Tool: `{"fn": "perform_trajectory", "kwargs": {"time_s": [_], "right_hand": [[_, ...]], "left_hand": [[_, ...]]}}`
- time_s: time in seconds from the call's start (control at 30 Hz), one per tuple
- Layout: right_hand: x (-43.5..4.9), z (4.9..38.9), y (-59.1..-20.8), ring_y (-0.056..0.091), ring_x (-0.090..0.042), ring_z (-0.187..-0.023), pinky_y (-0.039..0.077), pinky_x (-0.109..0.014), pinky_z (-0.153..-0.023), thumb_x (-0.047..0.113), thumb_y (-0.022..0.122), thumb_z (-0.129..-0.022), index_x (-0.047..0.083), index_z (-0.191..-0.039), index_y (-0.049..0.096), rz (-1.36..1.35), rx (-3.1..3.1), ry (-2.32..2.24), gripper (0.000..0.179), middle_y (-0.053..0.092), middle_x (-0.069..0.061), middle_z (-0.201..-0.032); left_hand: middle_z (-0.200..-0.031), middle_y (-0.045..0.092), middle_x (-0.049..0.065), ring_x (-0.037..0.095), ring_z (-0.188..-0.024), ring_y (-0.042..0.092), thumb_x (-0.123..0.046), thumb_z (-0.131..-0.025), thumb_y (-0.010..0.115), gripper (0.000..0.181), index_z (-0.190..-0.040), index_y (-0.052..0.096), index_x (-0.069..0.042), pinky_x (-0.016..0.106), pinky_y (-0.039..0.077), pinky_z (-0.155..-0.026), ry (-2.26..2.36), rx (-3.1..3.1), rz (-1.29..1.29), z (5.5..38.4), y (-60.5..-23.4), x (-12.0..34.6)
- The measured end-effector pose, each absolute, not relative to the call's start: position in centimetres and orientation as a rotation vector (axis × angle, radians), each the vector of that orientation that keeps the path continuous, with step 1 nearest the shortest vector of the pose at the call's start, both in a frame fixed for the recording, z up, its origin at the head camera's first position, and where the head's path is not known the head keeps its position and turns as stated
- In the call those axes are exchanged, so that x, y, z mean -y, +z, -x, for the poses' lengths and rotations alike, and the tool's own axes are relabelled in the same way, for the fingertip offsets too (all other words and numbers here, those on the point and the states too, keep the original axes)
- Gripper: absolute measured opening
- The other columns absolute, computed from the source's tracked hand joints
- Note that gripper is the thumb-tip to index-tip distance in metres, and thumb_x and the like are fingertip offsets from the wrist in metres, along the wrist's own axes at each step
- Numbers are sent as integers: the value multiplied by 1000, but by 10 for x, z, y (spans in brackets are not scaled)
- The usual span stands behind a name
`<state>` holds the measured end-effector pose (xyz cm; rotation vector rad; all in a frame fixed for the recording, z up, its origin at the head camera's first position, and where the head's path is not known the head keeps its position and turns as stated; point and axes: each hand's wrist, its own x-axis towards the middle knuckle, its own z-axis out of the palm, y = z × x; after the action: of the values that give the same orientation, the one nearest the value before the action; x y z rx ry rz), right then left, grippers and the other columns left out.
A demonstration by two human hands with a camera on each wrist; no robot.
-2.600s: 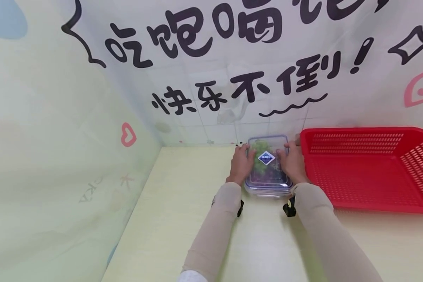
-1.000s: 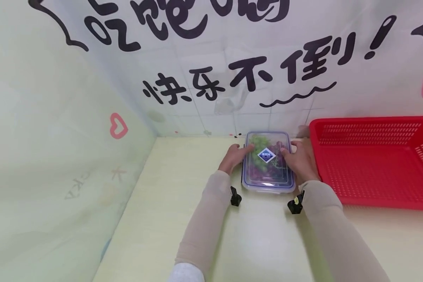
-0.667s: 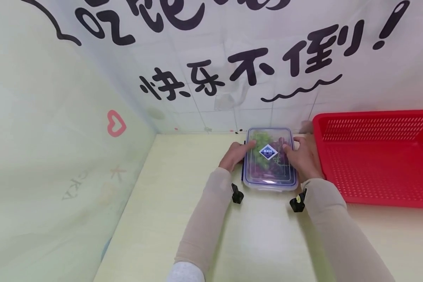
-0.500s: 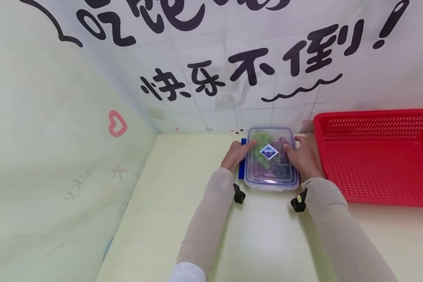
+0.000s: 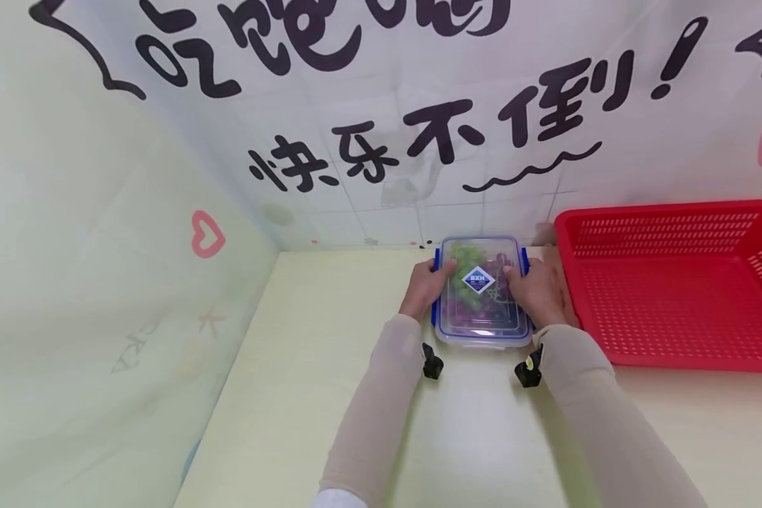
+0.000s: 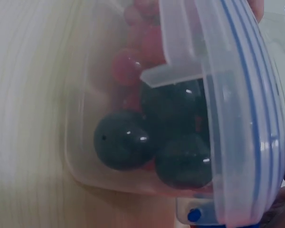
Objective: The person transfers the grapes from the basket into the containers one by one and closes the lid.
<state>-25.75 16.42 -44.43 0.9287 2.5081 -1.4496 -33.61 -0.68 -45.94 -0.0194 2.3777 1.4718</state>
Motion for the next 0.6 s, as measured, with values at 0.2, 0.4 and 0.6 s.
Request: {"fn": "perform_trajectory", "kwargs": {"time_s": [0.2,0.4,0.6], "right_hand": [[-160,255,-446,45,-41,-132,38,-57,-112,37,43,-105,5,-159,14,-852,-2469,-1536,69,36,-25,-154],[-157,252,-449,46,-39,-131,39,-54,-113,32,43,-106,8,-159,19,-803,-2473,-1732,62,40,-23,-151],[-156,248,-453,48,-39,-130,40,-52,-112,36,42,-106,9,-159,20,-816,-2484,-1719,64,42,-21,-150]], "left_hand": [[-89,64,8,17,-77,60,-39,-100,54,39,-108,65,-3,33,55,-73,1489,-2456,11,331,-464,2],[-106,67,17,26,-94,64,-33,-103,49,39,-119,62,1,41,54,-89,1446,-2518,6,329,-456,-5],[-105,64,16,26,-96,63,-35,-104,47,41,-120,59,1,43,55,-91,1492,-2408,21,328,-459,-5]]}}
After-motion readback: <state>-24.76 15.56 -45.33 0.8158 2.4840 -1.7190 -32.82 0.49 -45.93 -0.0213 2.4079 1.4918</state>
